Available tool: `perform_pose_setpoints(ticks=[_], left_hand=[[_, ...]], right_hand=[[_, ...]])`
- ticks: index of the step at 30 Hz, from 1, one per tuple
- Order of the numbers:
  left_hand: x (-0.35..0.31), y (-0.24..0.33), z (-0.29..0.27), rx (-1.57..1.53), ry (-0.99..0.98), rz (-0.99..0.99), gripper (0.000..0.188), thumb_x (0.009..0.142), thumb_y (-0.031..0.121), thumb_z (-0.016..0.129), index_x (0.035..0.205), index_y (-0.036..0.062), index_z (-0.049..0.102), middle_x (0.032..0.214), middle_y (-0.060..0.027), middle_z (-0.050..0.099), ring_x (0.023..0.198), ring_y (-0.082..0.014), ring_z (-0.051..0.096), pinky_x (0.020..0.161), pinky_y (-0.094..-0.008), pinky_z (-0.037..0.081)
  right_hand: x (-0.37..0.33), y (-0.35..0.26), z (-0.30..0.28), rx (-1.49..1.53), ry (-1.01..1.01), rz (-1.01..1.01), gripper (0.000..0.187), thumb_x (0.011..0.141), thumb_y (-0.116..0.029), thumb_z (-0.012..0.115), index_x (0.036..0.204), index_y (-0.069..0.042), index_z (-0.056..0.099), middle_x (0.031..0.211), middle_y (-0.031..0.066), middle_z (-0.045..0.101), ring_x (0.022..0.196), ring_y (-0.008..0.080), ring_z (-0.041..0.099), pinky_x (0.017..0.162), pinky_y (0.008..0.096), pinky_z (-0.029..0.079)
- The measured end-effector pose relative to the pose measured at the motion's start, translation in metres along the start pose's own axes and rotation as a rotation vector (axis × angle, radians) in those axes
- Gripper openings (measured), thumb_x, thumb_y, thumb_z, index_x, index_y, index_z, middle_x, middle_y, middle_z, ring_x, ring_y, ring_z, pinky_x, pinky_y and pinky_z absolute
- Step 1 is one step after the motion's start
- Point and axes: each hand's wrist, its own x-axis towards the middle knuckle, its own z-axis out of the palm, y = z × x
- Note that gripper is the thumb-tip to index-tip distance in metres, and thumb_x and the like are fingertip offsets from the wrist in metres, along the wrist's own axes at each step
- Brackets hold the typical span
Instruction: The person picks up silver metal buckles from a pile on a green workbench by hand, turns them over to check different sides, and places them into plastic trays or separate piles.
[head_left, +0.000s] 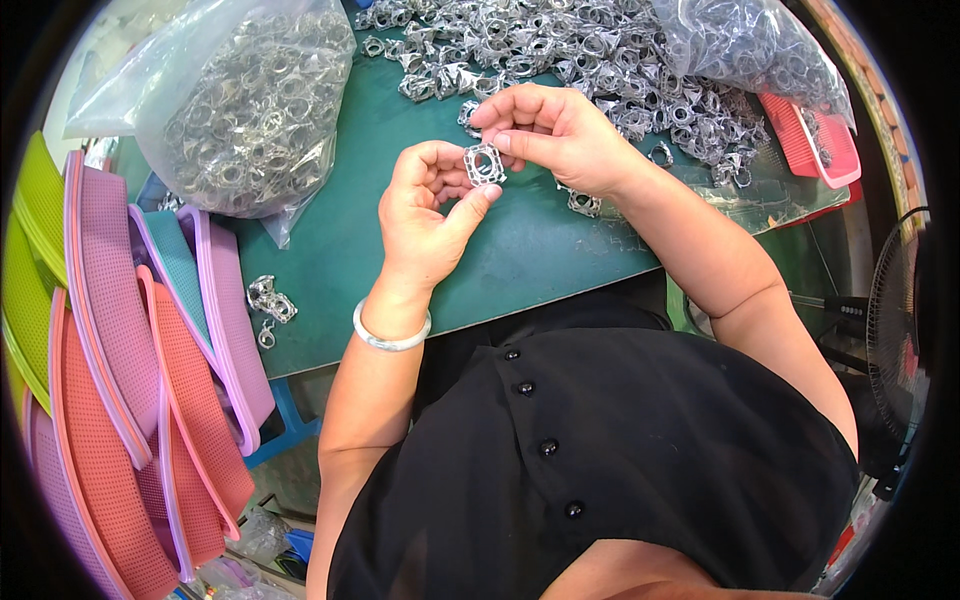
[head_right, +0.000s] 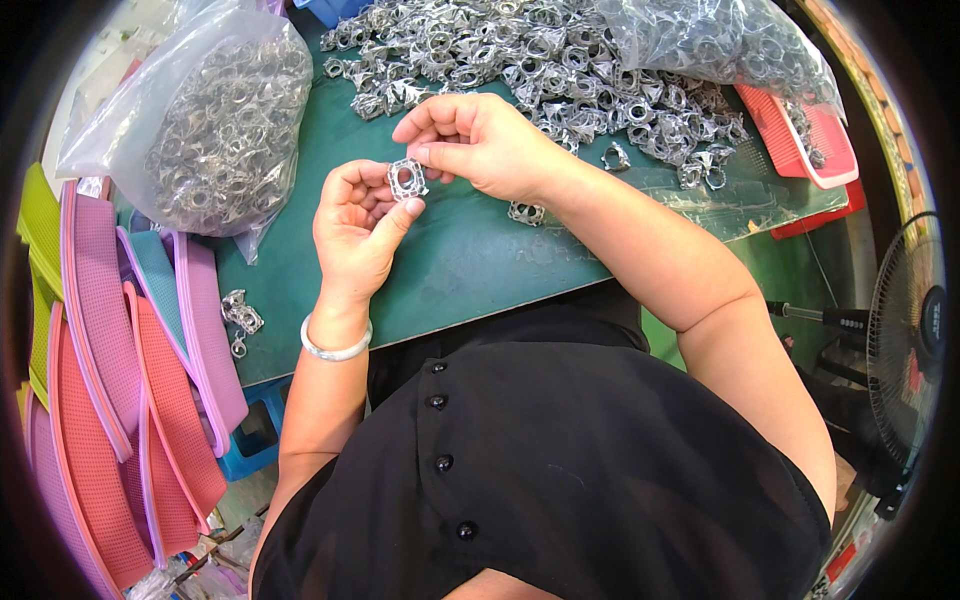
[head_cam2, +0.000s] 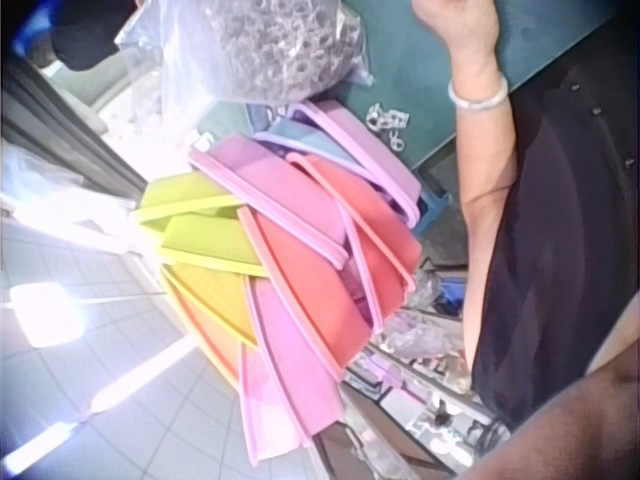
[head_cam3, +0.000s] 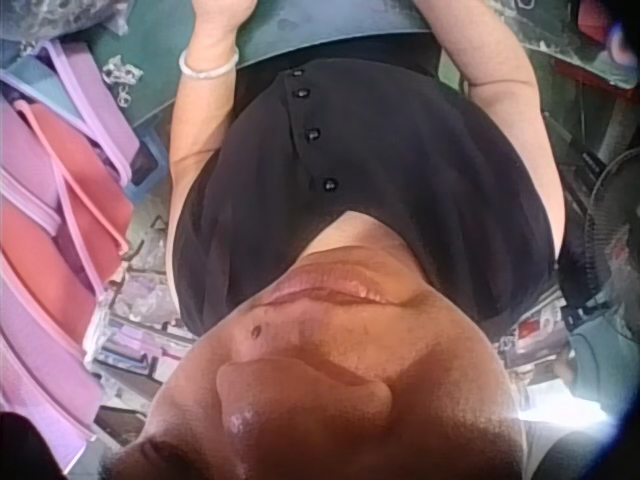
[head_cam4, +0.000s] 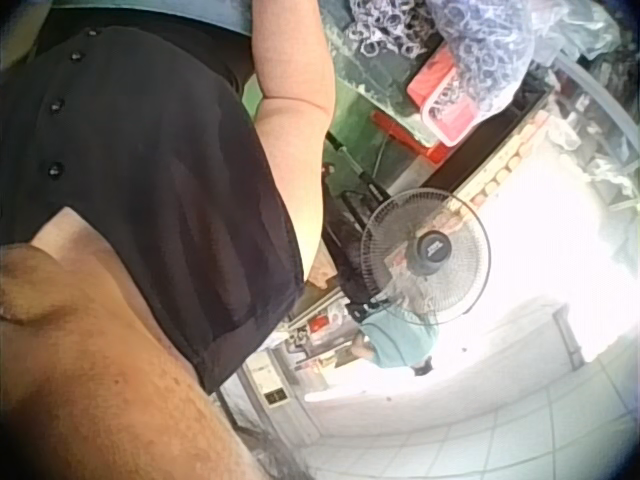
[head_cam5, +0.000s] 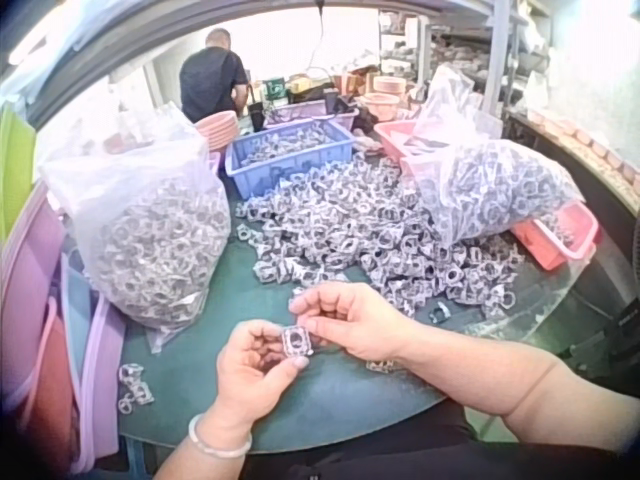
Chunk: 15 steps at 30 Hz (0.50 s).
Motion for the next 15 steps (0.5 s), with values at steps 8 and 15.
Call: perform_pose_setpoints(ticks=[8,15], left_hand=[[-0.0005,0.0006,0.003,0.043,0.025,0.048,0.052,0.072,-0.008,0.065,0.117,0.0007,0.04,0.099,-0.01,0.057,0.088,-0.0148,0.059,0.074,-0.0245,0.048],[0.0012,0.0022,0.0059,0.028,0.045,0.09,0.047,0.071,-0.008,0.066,0.112,-0.0024,0.044,0.094,-0.0091,0.059,0.084,-0.0128,0.058,0.072,-0.0243,0.048]], right_hand=[[-0.0003,-0.0003,0.0005,0.008,-0.013,-0.029,0.019,0.084,-0.006,0.057,0.102,-0.002,0.059,0.083,0.0007,0.06,0.071,0.0055,0.054,0.063,0.0205,0.045],[-0.0013,-0.0017,-0.0002,-0.022,-0.02,-0.05,0.021,0.085,-0.003,0.053,0.105,-0.001,0.058,0.087,0.002,0.061,0.076,0.0063,0.055,0.066,0.0212,0.045]])
